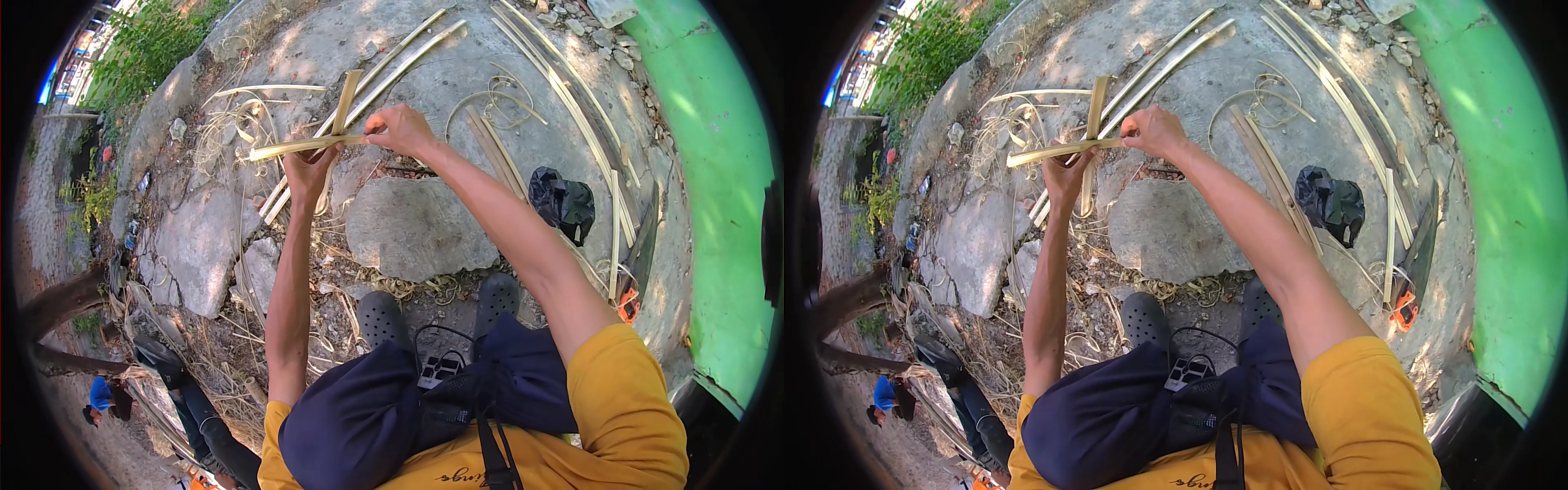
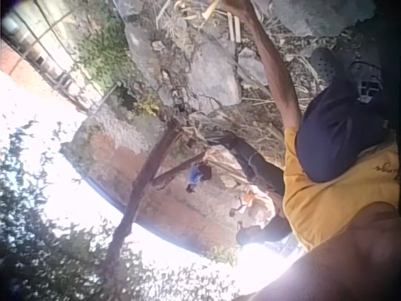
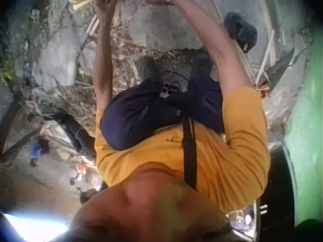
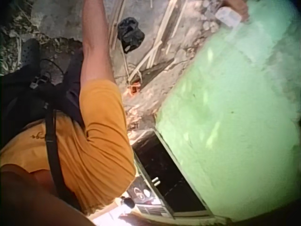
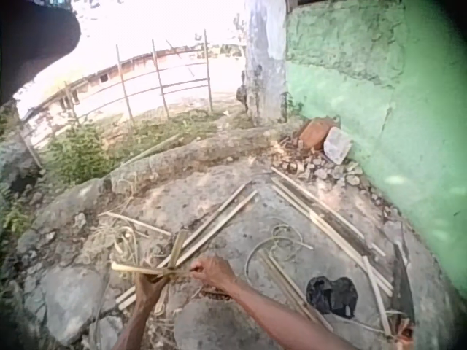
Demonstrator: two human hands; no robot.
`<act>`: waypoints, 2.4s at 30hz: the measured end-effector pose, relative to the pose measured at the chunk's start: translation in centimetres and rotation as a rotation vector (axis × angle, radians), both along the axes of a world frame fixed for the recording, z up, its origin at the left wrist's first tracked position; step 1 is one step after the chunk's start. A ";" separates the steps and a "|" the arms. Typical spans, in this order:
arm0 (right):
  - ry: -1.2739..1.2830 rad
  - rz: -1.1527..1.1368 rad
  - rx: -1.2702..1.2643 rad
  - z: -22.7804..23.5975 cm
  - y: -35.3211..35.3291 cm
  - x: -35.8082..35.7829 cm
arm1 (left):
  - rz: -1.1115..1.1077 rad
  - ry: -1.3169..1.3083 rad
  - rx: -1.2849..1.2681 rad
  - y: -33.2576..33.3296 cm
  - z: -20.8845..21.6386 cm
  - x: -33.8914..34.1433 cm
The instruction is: The person assembles a cross-shaped bamboo frame by overlapping two flat bamboo strips and wrapping thin bamboo shavings around the joint to secure it.
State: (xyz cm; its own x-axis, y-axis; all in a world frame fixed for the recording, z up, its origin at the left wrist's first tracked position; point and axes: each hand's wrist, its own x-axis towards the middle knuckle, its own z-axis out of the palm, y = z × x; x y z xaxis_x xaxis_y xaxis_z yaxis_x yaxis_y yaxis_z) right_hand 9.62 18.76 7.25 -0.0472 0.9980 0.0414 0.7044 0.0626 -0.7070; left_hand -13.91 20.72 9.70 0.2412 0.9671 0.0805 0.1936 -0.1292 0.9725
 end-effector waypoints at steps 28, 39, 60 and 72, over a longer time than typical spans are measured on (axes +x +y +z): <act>0.309 -0.159 -0.014 0.8 0.4 6.4 | 0.032 0.005 0.044 -0.6 -1.4 -0.4; 0.305 -0.132 -0.038 1.6 -0.1 6.7 | 0.034 -0.002 0.087 -0.8 -1.7 -0.4; 0.267 -0.093 -0.104 1.6 -0.3 5.9 | 0.030 0.021 0.058 -1.3 -0.7 -0.3; 0.037 0.067 -0.064 0.0 -0.8 4.0 | 0.032 0.007 0.033 -2.0 0.4 0.6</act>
State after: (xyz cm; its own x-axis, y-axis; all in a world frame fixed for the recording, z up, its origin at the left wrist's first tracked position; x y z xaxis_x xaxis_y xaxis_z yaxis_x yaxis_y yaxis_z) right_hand 13.67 17.98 7.25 -0.1136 0.9933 -0.0197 0.6736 0.0624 -0.7365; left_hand -13.36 18.73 10.07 0.2108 0.9712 0.1106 0.2053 -0.1546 0.9664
